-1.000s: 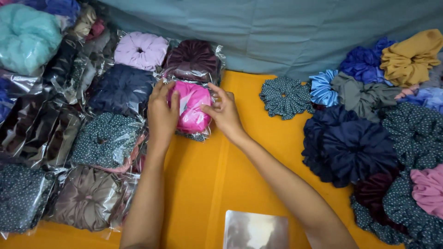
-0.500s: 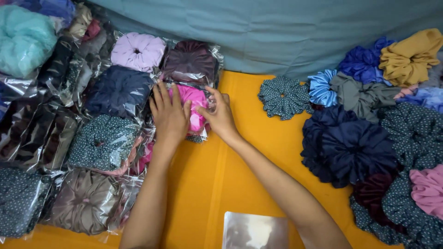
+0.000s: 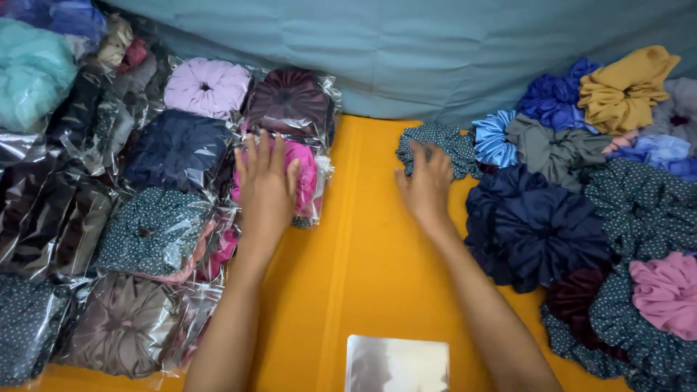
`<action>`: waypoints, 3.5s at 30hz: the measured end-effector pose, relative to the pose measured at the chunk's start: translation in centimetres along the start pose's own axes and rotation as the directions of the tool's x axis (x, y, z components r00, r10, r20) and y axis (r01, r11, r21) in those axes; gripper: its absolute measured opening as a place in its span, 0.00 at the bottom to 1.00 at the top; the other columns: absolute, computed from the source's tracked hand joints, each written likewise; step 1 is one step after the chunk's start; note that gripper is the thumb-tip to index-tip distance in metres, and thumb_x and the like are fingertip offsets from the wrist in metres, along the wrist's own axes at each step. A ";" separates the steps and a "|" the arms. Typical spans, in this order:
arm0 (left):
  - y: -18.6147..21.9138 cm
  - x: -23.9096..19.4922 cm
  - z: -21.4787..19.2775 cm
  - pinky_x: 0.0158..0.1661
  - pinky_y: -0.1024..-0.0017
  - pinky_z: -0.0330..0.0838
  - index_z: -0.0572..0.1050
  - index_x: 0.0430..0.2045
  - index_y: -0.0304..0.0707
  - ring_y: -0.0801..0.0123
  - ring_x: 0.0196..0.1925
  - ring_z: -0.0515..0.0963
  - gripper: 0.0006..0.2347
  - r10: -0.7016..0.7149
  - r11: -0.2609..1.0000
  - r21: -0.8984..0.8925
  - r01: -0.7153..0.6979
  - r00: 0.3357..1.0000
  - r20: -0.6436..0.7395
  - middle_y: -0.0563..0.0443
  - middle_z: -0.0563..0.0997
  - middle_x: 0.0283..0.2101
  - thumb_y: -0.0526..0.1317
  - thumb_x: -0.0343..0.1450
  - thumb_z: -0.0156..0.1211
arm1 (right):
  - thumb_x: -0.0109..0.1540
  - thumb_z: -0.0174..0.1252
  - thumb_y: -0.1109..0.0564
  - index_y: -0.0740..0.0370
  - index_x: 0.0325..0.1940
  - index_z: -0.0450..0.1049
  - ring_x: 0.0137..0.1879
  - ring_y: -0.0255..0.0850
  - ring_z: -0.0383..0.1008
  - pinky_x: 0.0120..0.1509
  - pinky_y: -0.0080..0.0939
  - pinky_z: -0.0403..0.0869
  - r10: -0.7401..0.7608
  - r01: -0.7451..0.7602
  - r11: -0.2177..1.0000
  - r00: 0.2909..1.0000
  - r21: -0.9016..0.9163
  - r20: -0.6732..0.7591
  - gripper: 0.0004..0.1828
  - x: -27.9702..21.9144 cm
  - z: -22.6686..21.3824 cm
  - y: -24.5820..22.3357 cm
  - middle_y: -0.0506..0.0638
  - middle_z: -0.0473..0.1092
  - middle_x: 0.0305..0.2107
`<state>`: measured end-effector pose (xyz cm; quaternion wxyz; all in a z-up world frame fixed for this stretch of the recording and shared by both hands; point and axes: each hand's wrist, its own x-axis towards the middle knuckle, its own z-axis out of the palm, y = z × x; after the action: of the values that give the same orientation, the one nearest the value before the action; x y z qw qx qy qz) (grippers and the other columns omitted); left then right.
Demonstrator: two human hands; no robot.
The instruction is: Packaging various colored and patterned scrunchies into clear plastic bags.
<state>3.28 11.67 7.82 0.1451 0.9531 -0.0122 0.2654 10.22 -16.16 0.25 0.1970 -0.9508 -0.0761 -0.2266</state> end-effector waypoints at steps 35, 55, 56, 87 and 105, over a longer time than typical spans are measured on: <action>6.7 -6.1 9.2 0.57 0.61 0.63 0.73 0.47 0.40 0.57 0.57 0.67 0.16 0.612 0.750 -0.496 -0.438 0.745 0.266 0.48 0.74 0.51 0.29 0.65 0.55 | 0.60 0.56 0.61 0.49 0.62 0.70 0.68 0.46 0.64 0.79 0.66 0.42 -0.428 0.344 0.881 0.873 0.324 0.235 0.25 -10.6 -6.2 2.8 0.46 0.71 0.54; 8.2 -4.9 3.8 0.67 0.49 0.49 0.70 0.49 0.40 0.49 0.71 0.62 0.20 0.715 0.654 -0.697 -0.294 0.541 0.443 0.43 0.77 0.57 0.35 0.62 0.61 | 0.51 0.66 0.60 0.56 0.41 0.69 0.52 0.51 0.73 0.71 0.55 0.67 -0.480 0.413 0.853 0.862 0.321 0.166 0.17 -13.3 -5.0 5.1 0.51 0.68 0.35; 8.2 -5.2 4.2 0.66 0.52 0.50 0.70 0.50 0.41 0.52 0.71 0.62 0.20 0.698 0.667 -0.687 -0.290 0.564 0.440 0.44 0.77 0.56 0.34 0.63 0.61 | 0.55 0.63 0.61 0.55 0.43 0.70 0.52 0.50 0.73 0.71 0.54 0.68 -0.505 0.451 0.846 0.850 0.285 0.151 0.14 -13.3 -5.2 5.1 0.50 0.68 0.35; 7.4 -7.6 5.6 0.60 0.56 0.57 0.74 0.46 0.44 0.53 0.68 0.67 0.14 0.692 0.580 -0.740 -0.341 0.685 0.227 0.45 0.77 0.59 0.38 0.66 0.56 | 0.64 0.57 0.43 0.57 0.50 0.73 0.57 0.53 0.72 0.66 0.58 0.69 -0.666 0.663 0.737 0.745 0.135 -0.023 0.18 -14.0 -7.4 1.3 0.54 0.69 0.44; 7.2 -7.6 7.4 0.51 0.62 0.58 0.72 0.35 0.46 0.59 0.59 0.69 0.04 0.692 0.643 -0.560 -0.523 0.710 0.131 0.56 0.76 0.56 0.42 0.74 0.54 | 0.65 0.55 0.43 0.56 0.54 0.72 0.49 0.50 0.71 0.60 0.57 0.70 -0.649 0.650 0.759 0.760 0.044 -0.023 0.19 -13.5 -7.4 1.2 0.52 0.68 0.41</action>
<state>-0.29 2.31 -0.15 0.2743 0.8531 -0.4269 0.1212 -4.39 -21.02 -0.29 0.1299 -0.8598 -0.4057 -0.2817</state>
